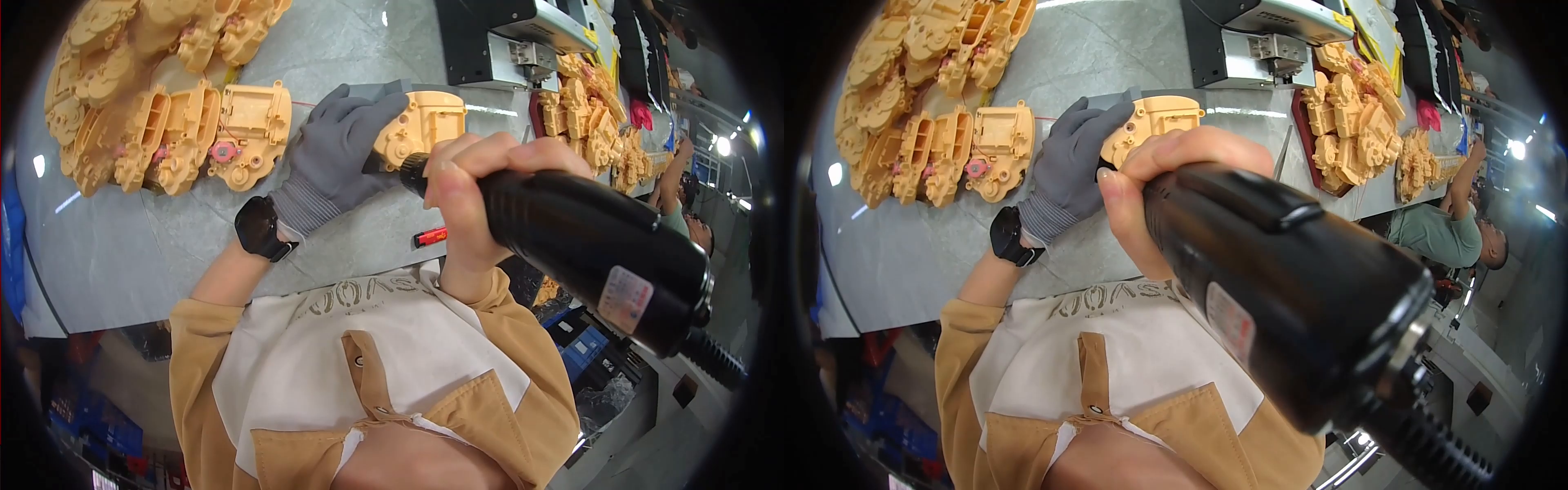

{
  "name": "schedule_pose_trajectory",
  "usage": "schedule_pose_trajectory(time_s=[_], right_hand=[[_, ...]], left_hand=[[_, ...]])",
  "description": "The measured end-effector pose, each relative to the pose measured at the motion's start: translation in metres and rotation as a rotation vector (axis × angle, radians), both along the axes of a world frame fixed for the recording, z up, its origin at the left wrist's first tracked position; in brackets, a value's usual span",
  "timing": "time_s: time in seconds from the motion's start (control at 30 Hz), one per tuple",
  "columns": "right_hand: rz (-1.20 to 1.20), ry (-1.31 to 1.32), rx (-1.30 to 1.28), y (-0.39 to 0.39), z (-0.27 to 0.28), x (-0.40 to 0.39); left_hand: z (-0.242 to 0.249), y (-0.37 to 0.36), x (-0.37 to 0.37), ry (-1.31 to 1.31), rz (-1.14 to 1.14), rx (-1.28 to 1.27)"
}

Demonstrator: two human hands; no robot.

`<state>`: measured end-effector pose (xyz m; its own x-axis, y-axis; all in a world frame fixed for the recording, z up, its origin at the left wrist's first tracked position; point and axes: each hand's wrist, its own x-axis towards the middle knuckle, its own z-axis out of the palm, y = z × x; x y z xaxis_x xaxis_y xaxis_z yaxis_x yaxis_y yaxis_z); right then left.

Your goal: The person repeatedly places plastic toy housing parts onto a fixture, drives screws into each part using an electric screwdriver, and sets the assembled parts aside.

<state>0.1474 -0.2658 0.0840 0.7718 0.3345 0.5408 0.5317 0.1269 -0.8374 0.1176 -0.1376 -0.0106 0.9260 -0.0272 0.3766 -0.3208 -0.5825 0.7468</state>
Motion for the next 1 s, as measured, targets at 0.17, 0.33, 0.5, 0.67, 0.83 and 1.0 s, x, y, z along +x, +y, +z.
schedule_pose_trajectory(time_s=[0.17,0.33,0.5,0.67,0.83,1.0], right_hand=[[-0.029,0.103,0.293,-0.030,0.008,0.007],[-0.358,0.041,0.428,-0.076,0.050,0.107],[-0.528,-0.150,0.141,-0.050,0.011,0.141],[-0.535,-0.010,0.181,-0.079,-0.010,0.109],[-0.520,0.062,0.348,-0.083,0.017,0.082],[-0.127,0.270,0.467,-0.086,0.029,0.073]], left_hand=[[0.002,0.000,0.005,-0.006,-0.007,0.023],[0.003,-0.004,-0.005,0.086,0.012,0.092],[0.006,-0.003,-0.002,0.048,0.019,0.092],[0.000,0.005,-0.008,0.026,0.062,0.109],[0.003,-0.005,0.007,-0.016,0.146,0.060],[-0.004,-0.009,0.012,0.011,0.127,0.038]])
